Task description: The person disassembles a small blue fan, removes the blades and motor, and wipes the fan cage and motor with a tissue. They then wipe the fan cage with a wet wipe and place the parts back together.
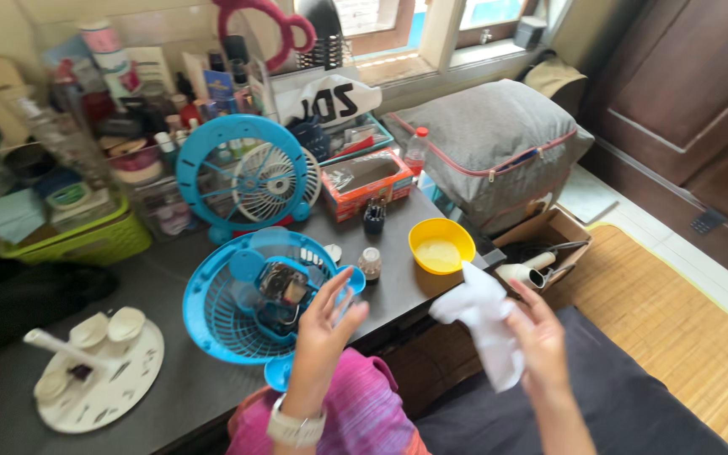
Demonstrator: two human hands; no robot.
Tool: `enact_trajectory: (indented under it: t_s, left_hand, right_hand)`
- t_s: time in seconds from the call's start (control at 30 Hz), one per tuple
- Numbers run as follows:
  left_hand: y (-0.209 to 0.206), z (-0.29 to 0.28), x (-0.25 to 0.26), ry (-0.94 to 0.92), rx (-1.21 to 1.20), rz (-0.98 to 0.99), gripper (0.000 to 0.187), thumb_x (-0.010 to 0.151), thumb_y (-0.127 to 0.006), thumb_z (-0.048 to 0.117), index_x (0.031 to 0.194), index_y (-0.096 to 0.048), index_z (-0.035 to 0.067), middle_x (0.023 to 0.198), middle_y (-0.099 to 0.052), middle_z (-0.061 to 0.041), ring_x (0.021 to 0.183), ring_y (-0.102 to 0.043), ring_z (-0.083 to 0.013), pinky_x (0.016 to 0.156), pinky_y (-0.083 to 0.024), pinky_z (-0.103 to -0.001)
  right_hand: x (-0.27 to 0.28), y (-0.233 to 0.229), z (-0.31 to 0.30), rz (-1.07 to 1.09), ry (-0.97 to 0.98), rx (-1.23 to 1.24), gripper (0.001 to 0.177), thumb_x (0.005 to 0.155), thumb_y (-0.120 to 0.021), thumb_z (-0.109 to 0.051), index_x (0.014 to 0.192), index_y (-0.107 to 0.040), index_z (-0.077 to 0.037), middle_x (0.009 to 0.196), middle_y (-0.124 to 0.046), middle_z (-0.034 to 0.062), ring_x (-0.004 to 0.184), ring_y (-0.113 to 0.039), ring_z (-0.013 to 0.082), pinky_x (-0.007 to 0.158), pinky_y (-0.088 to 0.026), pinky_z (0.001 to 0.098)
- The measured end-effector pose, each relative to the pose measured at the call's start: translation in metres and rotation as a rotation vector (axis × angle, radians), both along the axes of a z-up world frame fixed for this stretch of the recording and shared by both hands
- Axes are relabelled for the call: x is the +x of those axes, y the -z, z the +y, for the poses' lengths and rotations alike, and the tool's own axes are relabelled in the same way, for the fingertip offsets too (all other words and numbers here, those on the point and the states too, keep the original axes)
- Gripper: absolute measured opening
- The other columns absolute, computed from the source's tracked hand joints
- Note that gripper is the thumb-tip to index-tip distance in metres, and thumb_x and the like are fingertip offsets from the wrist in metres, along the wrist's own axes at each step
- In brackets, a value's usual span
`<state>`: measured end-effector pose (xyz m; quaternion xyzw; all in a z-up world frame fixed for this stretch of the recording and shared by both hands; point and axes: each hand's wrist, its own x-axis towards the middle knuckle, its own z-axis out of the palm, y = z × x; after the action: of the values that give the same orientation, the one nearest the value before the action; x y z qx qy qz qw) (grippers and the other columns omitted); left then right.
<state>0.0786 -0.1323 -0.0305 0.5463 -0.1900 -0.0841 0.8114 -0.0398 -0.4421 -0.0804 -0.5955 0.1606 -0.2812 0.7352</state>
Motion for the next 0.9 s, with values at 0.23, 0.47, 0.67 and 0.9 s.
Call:
enact_trajectory:
  t_s: [0.23, 0.47, 0.67, 0.9]
  left_hand:
    - [0.020, -0.075, 0.063, -0.150, 0.373, -0.271, 0.032, 0.094, -0.064, 0.015, 0.124, -0.070, 0.005, 0.121, -0.076, -0.014, 0.113, -0.074, -0.0241, 0.099, -0.054, -0.035]
    - [0.016, -0.063, 0.058, -0.157, 0.458, -0.442, 0.026, 0.091, -0.065, 0.009, 0.115, -0.071, 0.003, 0.111, -0.074, -0.017, 0.105, -0.071, -0.0343, 0.091, -0.054, -0.039]
    - [0.017, -0.045, 0.065, -0.295, 0.484, -0.298, 0.020, 0.093, -0.064, 0.011, 0.111, -0.071, 0.005, 0.107, -0.075, -0.013, 0.102, -0.073, -0.0292, 0.089, -0.056, -0.038]
    - [0.039, -0.060, 0.063, -0.457, 0.925, -1.034, 0.030, 0.084, -0.066, 0.010, 0.114, -0.068, 0.005, 0.116, -0.069, -0.010, 0.117, -0.062, -0.0257, 0.111, -0.039, -0.047]
  right_hand:
    - [0.082, -0.027, -0.080, 0.055, -0.122, -0.014, 0.040, 0.088, -0.054, -0.003, 0.125, -0.070, -0.001, 0.120, -0.072, 0.0099, 0.103, -0.069, 0.0155, 0.088, -0.055, 0.0294]
    - [0.167, -0.062, -0.090, 0.428, -0.122, -1.052, 0.037, 0.089, -0.075, -0.015, 0.126, -0.075, -0.017, 0.105, -0.080, 0.0086, 0.086, -0.074, 0.0148, 0.079, -0.057, 0.0276]
    - [0.216, -0.057, -0.069, 0.361, -0.295, -1.466, 0.037, 0.077, -0.081, -0.017, 0.105, -0.059, -0.008, 0.092, -0.070, 0.0149, 0.090, -0.069, 0.0318, 0.075, -0.054, 0.0413]
    - [0.237, -0.029, -0.067, 0.370, -0.393, -1.483, 0.035, 0.077, -0.079, -0.012, 0.108, -0.062, -0.011, 0.097, -0.070, 0.0144, 0.097, -0.068, 0.0367, 0.079, -0.054, 0.0443]
